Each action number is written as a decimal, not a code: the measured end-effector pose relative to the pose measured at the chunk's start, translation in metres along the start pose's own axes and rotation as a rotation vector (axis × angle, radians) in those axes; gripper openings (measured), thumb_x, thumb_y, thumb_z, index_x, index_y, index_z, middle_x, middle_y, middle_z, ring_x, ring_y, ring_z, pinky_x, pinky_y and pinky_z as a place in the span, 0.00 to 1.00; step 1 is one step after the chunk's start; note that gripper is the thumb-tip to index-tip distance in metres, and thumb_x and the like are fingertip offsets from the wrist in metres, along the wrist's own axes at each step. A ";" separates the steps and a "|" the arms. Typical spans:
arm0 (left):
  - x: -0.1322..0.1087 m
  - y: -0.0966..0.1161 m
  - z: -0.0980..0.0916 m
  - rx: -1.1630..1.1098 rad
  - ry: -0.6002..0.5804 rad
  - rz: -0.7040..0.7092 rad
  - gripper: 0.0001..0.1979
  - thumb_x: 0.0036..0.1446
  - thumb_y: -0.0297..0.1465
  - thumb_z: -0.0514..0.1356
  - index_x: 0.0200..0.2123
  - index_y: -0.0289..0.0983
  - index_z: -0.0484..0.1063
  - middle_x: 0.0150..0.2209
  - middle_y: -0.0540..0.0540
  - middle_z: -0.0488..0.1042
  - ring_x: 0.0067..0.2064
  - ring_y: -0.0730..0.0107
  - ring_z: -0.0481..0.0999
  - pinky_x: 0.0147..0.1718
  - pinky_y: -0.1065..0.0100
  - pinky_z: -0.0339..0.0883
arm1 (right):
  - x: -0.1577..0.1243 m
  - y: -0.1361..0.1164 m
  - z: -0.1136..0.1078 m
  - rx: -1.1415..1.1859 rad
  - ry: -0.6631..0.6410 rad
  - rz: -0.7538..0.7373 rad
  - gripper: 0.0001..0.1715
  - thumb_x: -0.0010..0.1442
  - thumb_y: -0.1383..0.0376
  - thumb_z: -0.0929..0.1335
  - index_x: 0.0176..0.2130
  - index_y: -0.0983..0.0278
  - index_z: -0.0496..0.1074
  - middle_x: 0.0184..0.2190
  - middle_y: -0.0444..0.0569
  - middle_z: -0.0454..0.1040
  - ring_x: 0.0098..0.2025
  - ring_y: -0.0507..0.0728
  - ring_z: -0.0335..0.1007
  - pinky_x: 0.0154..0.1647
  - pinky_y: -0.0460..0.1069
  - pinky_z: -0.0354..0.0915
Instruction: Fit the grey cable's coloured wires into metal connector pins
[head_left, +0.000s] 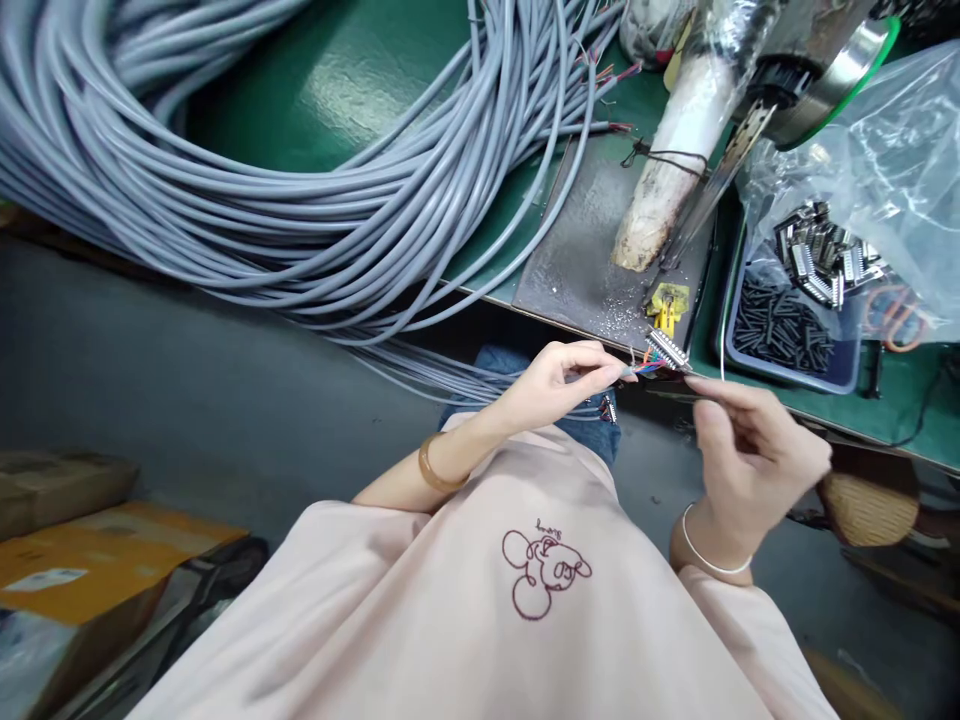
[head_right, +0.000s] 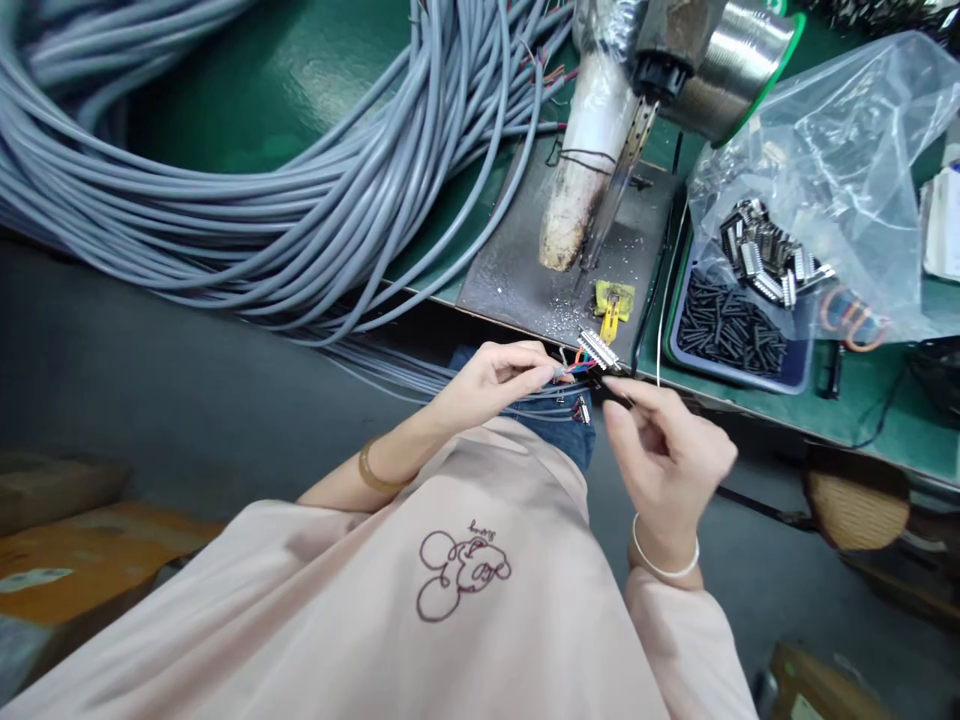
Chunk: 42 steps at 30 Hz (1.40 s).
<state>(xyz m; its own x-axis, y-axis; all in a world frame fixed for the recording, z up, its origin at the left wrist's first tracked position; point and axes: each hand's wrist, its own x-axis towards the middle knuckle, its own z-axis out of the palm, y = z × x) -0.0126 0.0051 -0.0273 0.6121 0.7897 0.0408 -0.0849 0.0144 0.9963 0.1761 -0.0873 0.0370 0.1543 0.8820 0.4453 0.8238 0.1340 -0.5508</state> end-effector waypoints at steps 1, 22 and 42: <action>0.000 0.000 0.001 0.071 0.004 0.035 0.15 0.66 0.39 0.60 0.40 0.34 0.83 0.33 0.45 0.76 0.32 0.73 0.71 0.31 0.70 0.63 | -0.001 0.000 -0.001 -0.038 -0.064 -0.010 0.15 0.64 0.64 0.71 0.51 0.55 0.77 0.20 0.37 0.68 0.17 0.47 0.56 0.18 0.46 0.55; -0.023 0.018 0.011 1.070 -0.044 0.310 0.15 0.71 0.29 0.51 0.38 0.32 0.76 0.32 0.43 0.76 0.30 0.69 0.75 0.27 0.70 0.63 | 0.019 0.008 0.010 -0.643 -0.372 -0.594 0.15 0.71 0.63 0.65 0.30 0.62 0.68 0.21 0.41 0.67 0.21 0.50 0.54 0.26 0.50 0.46; 0.012 0.007 0.009 -0.395 0.071 -0.289 0.10 0.50 0.32 0.72 0.32 0.31 0.79 0.27 0.48 0.77 0.24 0.83 0.66 0.22 0.77 0.57 | 0.091 0.128 -0.047 -0.637 -0.291 0.114 0.06 0.57 0.63 0.75 0.35 0.64 0.79 0.28 0.50 0.78 0.26 0.50 0.63 0.37 0.51 0.57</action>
<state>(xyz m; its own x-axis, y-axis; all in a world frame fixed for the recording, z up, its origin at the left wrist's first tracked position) 0.0014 0.0091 -0.0192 0.6009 0.7585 -0.2523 -0.2192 0.4598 0.8605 0.3212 -0.0109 0.0407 0.1792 0.9718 0.1536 0.9838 -0.1777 -0.0231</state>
